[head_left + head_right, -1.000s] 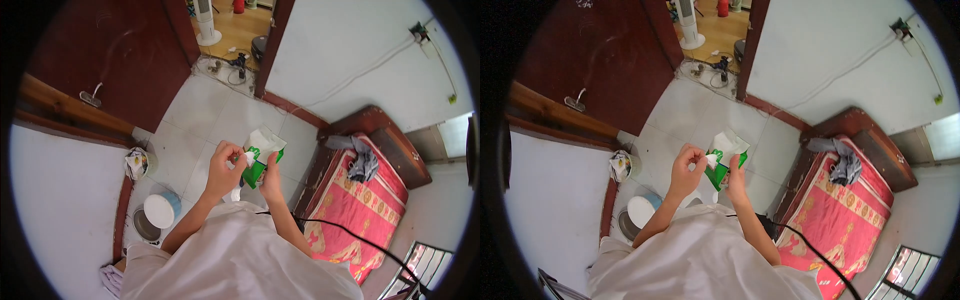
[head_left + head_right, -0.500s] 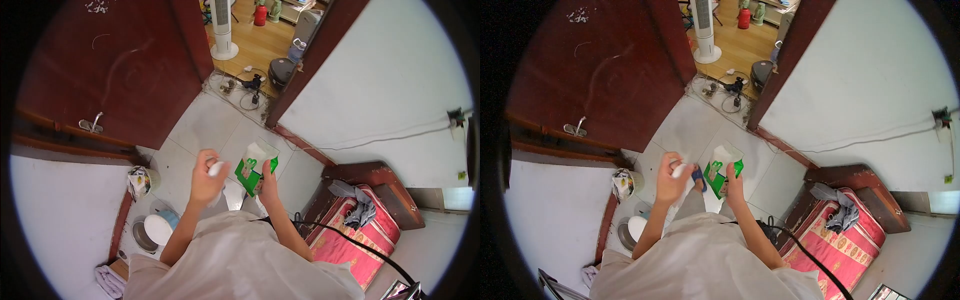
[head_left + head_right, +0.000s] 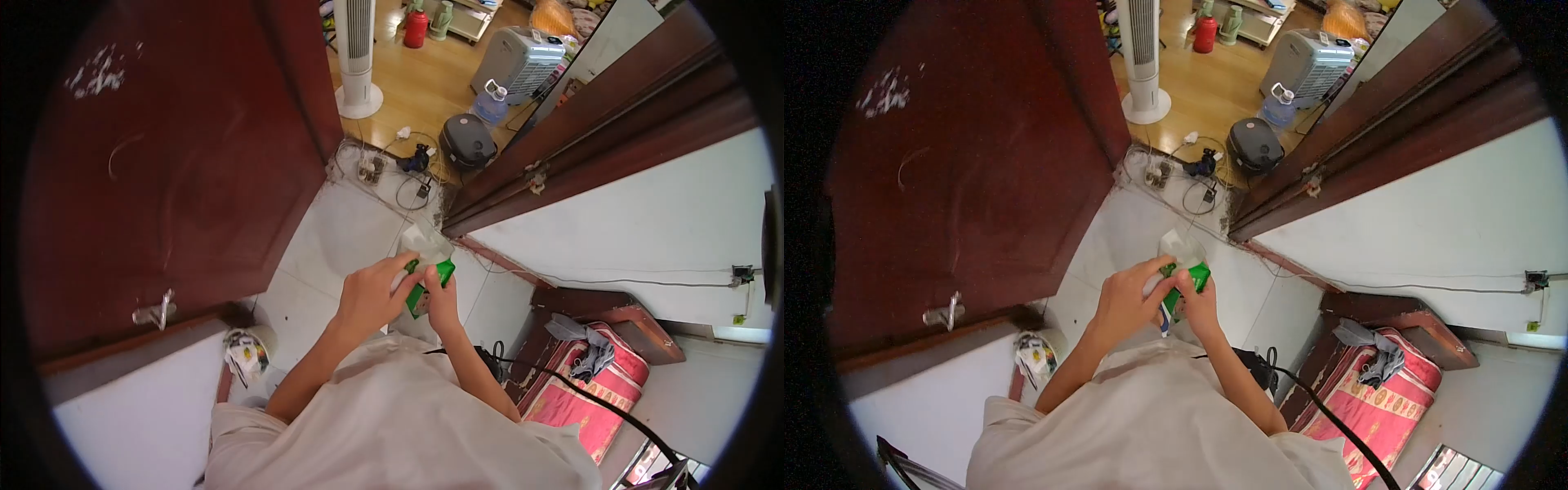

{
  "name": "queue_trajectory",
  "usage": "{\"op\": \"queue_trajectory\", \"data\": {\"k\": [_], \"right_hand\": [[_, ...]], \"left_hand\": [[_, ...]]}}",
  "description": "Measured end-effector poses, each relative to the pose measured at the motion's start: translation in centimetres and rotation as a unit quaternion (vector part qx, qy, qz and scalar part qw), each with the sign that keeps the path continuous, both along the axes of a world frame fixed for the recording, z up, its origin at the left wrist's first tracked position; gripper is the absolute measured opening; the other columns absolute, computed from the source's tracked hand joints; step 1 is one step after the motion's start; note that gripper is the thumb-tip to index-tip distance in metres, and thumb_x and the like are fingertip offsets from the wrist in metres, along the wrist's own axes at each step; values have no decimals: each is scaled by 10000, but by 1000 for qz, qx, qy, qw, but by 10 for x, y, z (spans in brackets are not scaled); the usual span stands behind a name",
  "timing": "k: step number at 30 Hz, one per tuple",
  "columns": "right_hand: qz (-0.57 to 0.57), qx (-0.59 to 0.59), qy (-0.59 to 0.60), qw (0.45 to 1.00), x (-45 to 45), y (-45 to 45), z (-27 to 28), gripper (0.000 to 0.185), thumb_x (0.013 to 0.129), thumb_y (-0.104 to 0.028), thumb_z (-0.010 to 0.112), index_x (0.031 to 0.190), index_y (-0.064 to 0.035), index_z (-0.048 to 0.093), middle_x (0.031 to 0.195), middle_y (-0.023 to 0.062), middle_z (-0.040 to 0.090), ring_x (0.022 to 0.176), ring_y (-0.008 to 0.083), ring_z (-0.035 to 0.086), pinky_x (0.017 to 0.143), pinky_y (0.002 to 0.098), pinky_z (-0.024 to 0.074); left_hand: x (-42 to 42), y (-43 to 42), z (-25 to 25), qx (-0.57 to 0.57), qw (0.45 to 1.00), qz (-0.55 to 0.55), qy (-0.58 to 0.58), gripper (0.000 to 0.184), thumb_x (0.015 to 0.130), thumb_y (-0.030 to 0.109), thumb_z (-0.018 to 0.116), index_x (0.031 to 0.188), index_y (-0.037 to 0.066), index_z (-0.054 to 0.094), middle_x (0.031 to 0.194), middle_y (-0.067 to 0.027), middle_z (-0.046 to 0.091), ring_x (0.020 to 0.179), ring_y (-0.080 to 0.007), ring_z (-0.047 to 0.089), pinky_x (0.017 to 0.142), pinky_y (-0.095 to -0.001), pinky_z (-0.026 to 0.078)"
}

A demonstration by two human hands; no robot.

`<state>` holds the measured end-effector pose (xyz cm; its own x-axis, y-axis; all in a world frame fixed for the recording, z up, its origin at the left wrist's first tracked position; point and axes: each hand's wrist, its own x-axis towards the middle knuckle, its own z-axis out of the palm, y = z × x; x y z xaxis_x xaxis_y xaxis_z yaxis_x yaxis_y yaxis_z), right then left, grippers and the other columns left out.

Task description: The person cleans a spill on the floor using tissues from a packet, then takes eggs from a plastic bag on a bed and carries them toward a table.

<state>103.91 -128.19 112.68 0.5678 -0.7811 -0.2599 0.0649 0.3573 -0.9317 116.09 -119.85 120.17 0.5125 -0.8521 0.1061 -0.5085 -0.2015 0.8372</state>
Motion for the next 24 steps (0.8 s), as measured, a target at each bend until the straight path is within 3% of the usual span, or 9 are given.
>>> {"op": "queue_trajectory", "data": {"k": [4, 8, 13, 17, 18, 20, 22, 24], "right_hand": [[-58, 38, -6, 998, 55, -39, 9, 505, 937, -420, 629, 1217, -7, 551, 1019, 11, 618, 895, 96, 552, 788, 254, 461], [-74, 44, 32, 996, 103, -97, -15, 528, 939, -445, 613, 1233, -11, 548, 1061, 26, 626, 952, 110, 561, 836, 272, 460], [-101, 109, -148, 978, 193, -196, -19, 580, 946, -484, 578, 1307, -40, 480, 1202, 52, 585, 1048, 153, 567, 898, 303, 462], [-99, 130, -166, 973, 254, -282, 5, 517, 984, -443, 529, 1312, -48, 474, 1199, 35, 577, 1056, 140, 555, 902, 294, 453], [-101, 128, -177, 971, 270, -306, 10, 517, 984, -443, 529, 1312, -48, 474, 1199, 35, 577, 1056, 140, 555, 902, 294, 453], [-80, 92, -93, 988, 285, -342, 13, 462, 1000, -414, 509, 1279, -46, 510, 1161, 16, 580, 1046, 116, 534, 891, 277, 440], [-70, 91, -112, 987, 304, -371, 21, 420, 1010, -378, 504, 1252, -37, 535, 1145, 8, 581, 1035, 99, 518, 884, 259, 426], [-77, 23, -93, 992, 325, -398, 22, 538, 1006, -452, 469, 1362, -50, 436, 1259, 49, 560, 1110, 142, 545, 932, 302, 453]], "left_hand": [[63, -45, -14, 8, 999, -38, -17, 190, 874, 196, 661, 981, 46, 704, 913, -121, 706, 693, -297, 672, 625, -350, 514], [125, -109, -14, 47, 998, -31, 9, 167, 860, 181, 673, 925, 33, 716, 836, -129, 702, 689, -307, 667, 613, -352, 507], [203, -217, -6, -5, 999, -35, -25, 133, 806, 150, 714, 887, 45, 723, 802, -138, 691, 707, -320, 667, 602, -363, 501], [247, -306, 22, -17, 996, -17, -91, 134, 774, 126, 730, 889, 58, 726, 807, -145, 680, 714, -343, 652, 601, -369, 502], [263, -329, 31, -19, 994, -22, -103, 134, 774, 126, 730, 889, 58, 726, 807, -145, 680, 714, -343, 652, 601, -369, 502], [282, -363, 36, -19, 993, -32, -112, 136, 765, 114, 734, 888, 56, 725, 809, -148, 676, 716, -347, 648, 601, -372, 502], [298, -395, 37, -44, 995, -21, -87, 137, 760, 92, 723, 892, 52, 724, 814, -150, 675, 719, -344, 649, 606, -375, 504], [316, -429, 38, -27, 996, -32, -79, 131, 758, 66, 705, 886, 45, 722, 807, -157, 673, 722, -337, 657, 613, -376, 509]]}}
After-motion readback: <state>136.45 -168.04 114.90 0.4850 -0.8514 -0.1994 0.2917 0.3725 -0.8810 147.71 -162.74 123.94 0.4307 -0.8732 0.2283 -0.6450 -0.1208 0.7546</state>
